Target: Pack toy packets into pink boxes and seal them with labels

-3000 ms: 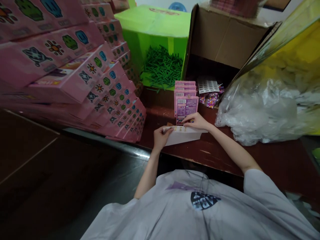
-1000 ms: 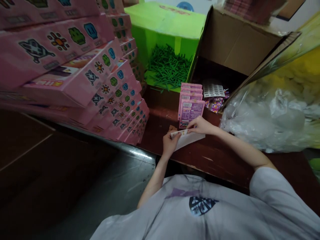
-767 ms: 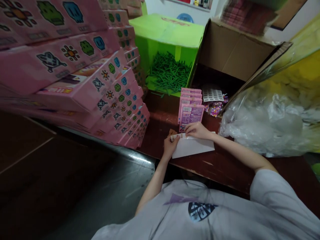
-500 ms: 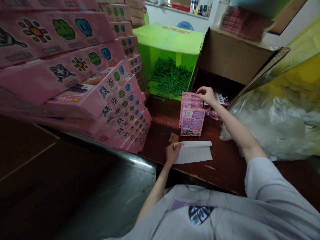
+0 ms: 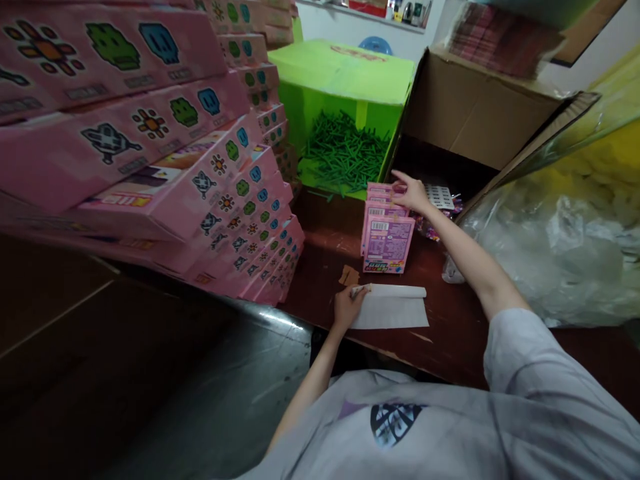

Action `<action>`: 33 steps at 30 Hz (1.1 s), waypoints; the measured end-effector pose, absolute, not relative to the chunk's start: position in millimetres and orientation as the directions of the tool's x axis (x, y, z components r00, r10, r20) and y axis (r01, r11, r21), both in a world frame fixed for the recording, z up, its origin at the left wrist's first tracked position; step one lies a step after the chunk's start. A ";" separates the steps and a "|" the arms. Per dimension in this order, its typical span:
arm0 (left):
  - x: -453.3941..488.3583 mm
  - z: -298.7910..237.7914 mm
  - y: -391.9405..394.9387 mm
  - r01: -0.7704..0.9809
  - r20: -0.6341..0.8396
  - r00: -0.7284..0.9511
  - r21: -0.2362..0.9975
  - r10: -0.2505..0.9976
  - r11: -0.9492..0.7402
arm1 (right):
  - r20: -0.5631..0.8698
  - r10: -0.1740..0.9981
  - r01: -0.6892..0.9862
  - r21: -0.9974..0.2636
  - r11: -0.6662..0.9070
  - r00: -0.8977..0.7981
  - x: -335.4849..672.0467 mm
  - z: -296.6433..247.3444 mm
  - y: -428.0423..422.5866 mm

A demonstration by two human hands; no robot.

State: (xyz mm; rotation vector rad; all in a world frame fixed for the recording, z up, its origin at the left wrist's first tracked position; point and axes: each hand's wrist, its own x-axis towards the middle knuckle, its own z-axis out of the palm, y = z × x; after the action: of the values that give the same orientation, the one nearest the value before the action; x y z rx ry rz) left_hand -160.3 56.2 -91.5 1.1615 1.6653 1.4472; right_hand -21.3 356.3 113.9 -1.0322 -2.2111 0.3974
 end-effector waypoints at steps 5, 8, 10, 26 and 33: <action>-159.5 -90.1 55.2 0.205 0.079 -0.409 0.979 0.909 0.007 | 0.597 0.752 0.499 -0.579 0.645 -0.279 -18.8 123.0 320.0; -158.6 -89.6 54.7 0.187 0.071 -0.419 0.982 0.905 0.009 | 0.637 0.629 0.435 -0.460 0.774 -0.446 -14.5 101.9 252.2; -158.4 -90.2 54.7 0.175 0.067 -0.412 0.985 0.909 0.007 | 0.471 0.505 0.370 -0.354 0.859 -0.723 -9.0 74.3 202.4; -161.5 -88.6 55.1 0.187 0.086 -0.421 0.982 0.903 -0.007 | 0.216 0.430 0.314 -0.422 0.851 -0.876 -9.3 -18.0 160.2; -161.9 -94.3 58.5 0.243 0.088 -0.485 0.969 0.870 0.038 | 0.447 0.588 0.221 -0.638 0.738 -0.674 -6.1 55.1 198.0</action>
State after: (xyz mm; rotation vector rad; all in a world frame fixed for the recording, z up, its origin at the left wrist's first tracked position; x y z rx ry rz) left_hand -161.9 58.5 -94.3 1.1251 1.7712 1.4759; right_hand -6.1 198.0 55.1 -0.6072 -2.2799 0.7263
